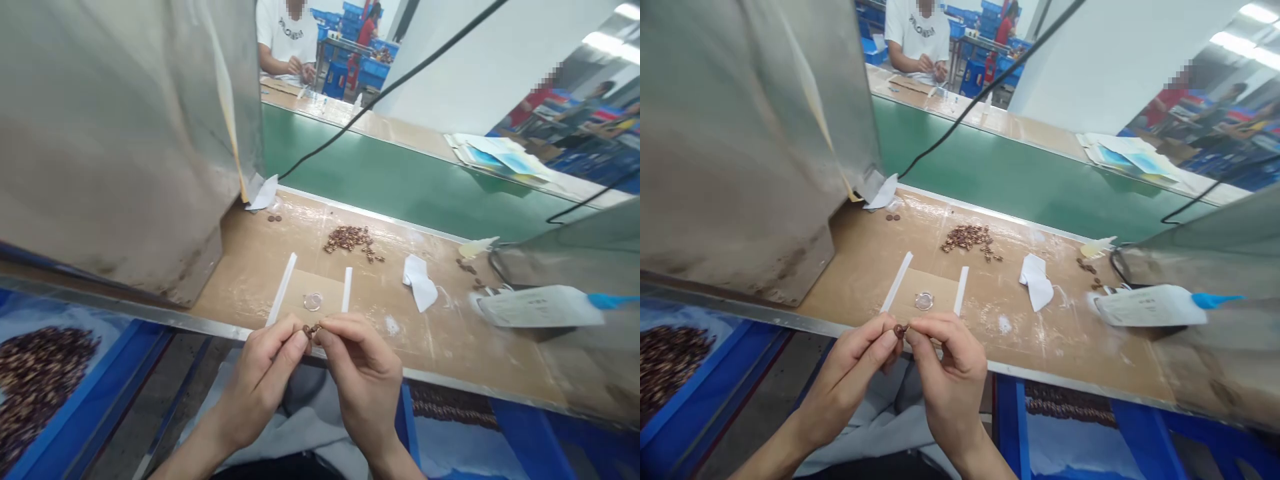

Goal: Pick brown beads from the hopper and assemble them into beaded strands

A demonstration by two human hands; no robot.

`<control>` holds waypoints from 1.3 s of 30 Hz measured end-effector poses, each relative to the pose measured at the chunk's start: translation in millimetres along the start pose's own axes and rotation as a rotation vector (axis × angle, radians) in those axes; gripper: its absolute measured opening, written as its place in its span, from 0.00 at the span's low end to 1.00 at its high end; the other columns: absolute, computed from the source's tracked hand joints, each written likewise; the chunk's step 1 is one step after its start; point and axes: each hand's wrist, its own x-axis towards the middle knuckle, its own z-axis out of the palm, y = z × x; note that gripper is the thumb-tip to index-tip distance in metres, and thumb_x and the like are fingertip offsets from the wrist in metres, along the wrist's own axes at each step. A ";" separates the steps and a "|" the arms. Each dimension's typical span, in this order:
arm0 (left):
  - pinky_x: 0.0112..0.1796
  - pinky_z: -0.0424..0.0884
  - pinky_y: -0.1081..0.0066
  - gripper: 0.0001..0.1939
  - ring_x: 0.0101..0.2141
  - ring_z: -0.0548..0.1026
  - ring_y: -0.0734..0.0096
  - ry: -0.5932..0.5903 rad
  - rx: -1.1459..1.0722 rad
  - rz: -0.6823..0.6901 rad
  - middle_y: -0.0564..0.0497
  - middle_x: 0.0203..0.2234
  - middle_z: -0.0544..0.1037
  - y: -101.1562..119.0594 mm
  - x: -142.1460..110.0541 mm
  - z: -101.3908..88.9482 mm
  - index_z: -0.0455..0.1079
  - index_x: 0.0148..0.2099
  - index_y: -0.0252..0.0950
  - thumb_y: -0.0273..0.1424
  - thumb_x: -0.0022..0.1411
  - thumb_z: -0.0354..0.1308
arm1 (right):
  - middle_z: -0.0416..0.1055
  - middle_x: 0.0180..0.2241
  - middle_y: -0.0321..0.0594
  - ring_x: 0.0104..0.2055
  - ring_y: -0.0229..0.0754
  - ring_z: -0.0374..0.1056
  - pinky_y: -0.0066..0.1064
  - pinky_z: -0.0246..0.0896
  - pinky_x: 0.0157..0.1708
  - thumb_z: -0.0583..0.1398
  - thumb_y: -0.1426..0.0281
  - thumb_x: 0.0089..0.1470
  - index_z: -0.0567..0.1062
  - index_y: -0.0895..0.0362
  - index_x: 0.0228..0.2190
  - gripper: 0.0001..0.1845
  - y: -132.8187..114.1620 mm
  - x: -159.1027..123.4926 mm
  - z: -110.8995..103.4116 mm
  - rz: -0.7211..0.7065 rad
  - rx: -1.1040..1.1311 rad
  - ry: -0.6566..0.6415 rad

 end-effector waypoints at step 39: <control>0.38 0.70 0.69 0.25 0.32 0.75 0.65 -0.240 -0.010 -0.142 0.51 0.29 0.77 -1.2 18.5 71.7 0.82 0.40 0.40 0.54 0.83 0.64 | 0.88 0.37 0.37 0.38 0.43 0.85 0.28 0.81 0.38 0.73 0.69 0.70 0.92 0.50 0.42 0.04 -6.0 -18.0 -103.4 0.209 -0.026 0.261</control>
